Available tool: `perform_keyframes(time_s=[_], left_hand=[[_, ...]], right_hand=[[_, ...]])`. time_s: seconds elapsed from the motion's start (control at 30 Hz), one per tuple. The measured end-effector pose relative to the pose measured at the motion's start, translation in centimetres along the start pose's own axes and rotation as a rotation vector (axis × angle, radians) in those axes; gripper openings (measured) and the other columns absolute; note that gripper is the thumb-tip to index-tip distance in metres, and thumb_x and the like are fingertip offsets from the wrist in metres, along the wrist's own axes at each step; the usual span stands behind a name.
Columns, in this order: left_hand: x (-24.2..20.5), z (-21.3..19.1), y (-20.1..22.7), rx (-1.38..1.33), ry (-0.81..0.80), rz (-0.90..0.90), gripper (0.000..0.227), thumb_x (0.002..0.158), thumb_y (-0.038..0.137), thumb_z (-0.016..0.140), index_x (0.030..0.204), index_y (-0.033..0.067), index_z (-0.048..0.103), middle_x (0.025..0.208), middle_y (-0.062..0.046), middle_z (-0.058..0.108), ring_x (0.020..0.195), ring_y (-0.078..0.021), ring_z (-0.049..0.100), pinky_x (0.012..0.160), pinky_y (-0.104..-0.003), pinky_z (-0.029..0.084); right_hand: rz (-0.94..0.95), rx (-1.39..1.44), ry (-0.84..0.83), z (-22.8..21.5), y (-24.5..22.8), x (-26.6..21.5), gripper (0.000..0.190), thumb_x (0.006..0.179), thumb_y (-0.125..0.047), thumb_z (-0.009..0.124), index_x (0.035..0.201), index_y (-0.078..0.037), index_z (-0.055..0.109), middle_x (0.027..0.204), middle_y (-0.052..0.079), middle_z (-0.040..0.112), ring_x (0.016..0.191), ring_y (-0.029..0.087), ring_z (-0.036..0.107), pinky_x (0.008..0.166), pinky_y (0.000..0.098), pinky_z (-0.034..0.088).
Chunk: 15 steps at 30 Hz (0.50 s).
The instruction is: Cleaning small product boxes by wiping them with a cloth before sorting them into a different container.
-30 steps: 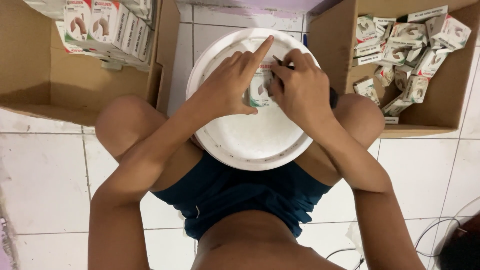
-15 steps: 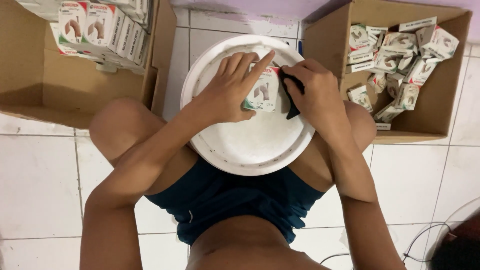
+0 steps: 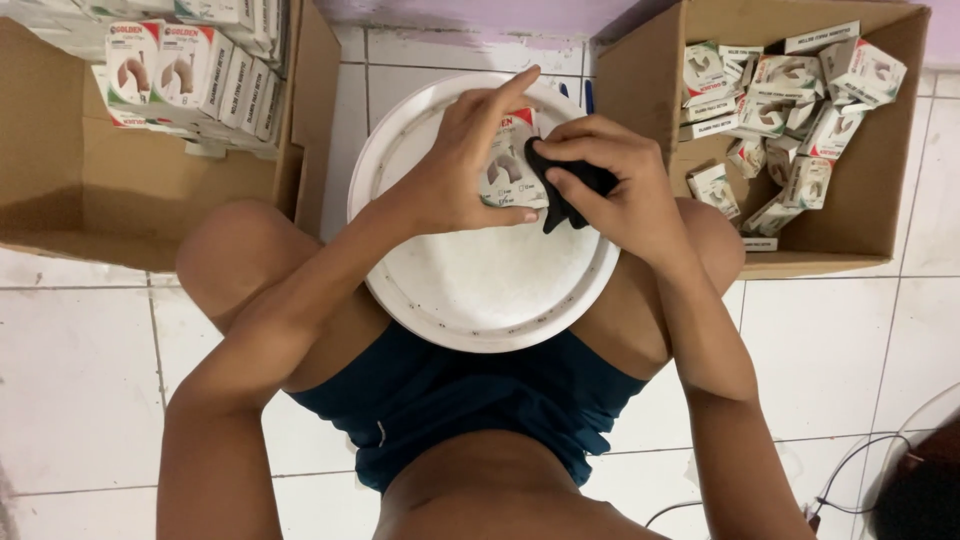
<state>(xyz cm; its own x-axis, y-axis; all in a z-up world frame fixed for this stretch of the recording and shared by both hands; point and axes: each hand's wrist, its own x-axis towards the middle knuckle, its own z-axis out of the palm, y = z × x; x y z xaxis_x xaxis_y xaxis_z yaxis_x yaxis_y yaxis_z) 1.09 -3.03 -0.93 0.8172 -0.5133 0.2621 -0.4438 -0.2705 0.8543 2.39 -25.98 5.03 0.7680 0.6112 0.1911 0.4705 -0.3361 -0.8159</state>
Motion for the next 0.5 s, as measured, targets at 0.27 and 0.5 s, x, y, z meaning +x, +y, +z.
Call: perform_keyframes(time_s=[0.27,0.5], left_hand=[[-0.7,-0.3,0.7,-0.472,-0.024,-0.068,0.11,0.086,0.019,0.09,0.161,0.0177,0.009,0.145,-0.018,0.043,0.143,-0.0317,0.046,0.127,-0.041,0.034],[-1.2,-1.0,0.5,-0.496,-0.068,-0.051,0.119,0.086,0.013,0.094,0.161,0.0208,0.002,0.147,-0.019,0.049,0.145,-0.0317,0.048,0.124,-0.04,0.04]], right_hand=[[-0.07,-0.063,0.01,0.4,0.1,1.0,0.025,0.106,-0.001,0.064,0.13,0.006,0.068,0.122,0.02,0.064,0.113,0.032,0.064,0.099,0.0399,0.053],[-0.324,0.059,-0.182,0.7,-0.8,1.3,0.02,0.103,-0.006,0.064,0.118,0.003,0.072,0.116,0.018,0.066,0.106,0.031,0.065,0.097,0.0416,0.056]])
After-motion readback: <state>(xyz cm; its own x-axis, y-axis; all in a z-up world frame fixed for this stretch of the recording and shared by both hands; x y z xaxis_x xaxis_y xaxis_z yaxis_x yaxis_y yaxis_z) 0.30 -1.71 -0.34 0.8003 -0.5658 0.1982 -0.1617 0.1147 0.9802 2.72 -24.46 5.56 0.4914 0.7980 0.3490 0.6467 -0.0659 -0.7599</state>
